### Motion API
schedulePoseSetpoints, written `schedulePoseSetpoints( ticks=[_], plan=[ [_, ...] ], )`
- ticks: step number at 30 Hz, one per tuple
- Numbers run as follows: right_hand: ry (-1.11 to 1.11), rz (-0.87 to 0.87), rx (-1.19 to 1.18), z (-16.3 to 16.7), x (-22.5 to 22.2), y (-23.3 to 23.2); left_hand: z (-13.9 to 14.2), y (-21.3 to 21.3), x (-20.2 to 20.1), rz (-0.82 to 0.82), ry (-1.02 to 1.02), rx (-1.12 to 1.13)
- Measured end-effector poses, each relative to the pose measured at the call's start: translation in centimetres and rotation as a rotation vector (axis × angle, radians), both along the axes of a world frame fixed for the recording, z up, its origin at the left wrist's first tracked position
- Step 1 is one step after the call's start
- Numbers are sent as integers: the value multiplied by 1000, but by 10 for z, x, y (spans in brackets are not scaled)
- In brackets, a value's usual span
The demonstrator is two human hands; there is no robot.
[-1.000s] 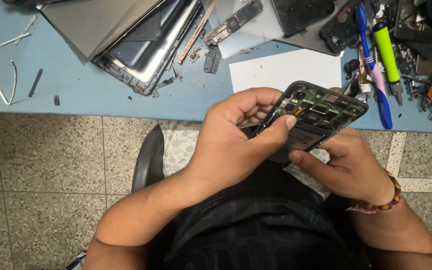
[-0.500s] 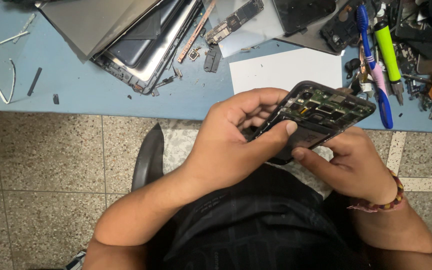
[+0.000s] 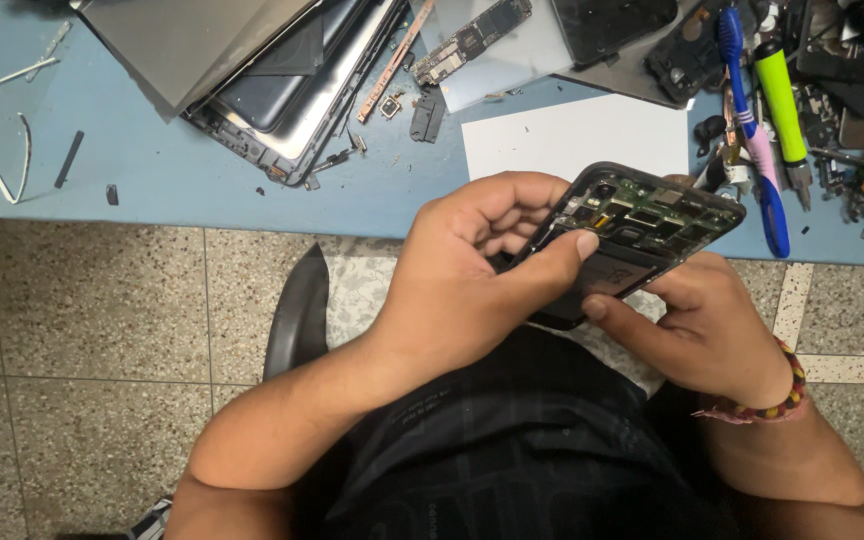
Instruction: The person reattaches a flexible ribbon cable to the motherboard of a disassembled smartphone, then installs the battery into the chassis. The person uses a green-handled precision screwdriver to press and secure the cable connector and to seat the battery.
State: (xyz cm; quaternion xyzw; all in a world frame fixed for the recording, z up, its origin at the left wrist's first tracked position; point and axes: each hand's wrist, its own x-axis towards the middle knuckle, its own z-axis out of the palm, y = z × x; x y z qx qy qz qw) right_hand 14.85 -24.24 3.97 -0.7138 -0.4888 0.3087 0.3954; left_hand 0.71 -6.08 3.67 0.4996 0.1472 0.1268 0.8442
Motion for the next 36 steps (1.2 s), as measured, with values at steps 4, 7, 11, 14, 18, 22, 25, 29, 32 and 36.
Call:
schedulePoseSetpoints(
  ticks=[4, 7, 11, 14, 18, 22, 25, 29, 32, 36],
  plan=[
    [-8, -7, -12, -1, -1, 1, 0, 0, 1, 11, -3, 35],
    [-41, -10, 4, -2, -2, 0, 0, 0, 1, 3, 14, 68],
    [-83, 2, -1, -2, -2, 0, 0, 0, 1, -4, 8, 49],
    [-90, 12, 2, 0, -2, 1, 1, 0, 0, -4, 13, 65],
    [-101, 35, 33, 2, -2, 5, 3, 2, 0, 0, 5, 157],
    [-77, 47, 39, 5, -2, 9, 6, 4, -1, -31, 16, 140],
    [-58, 41, 7, 5, -3, 10, 9, 2, -4, -62, 70, 97],
    [-79, 60, 38, 2, -3, 7, 7, 2, -3, -36, 34, 154],
    [-29, 39, 16, -3, -2, 3, 2, 2, 1, -10, 9, 149],
    [68, 5, -17, -7, 0, -2, -3, 2, 4, -15, 21, 16]
  ],
)
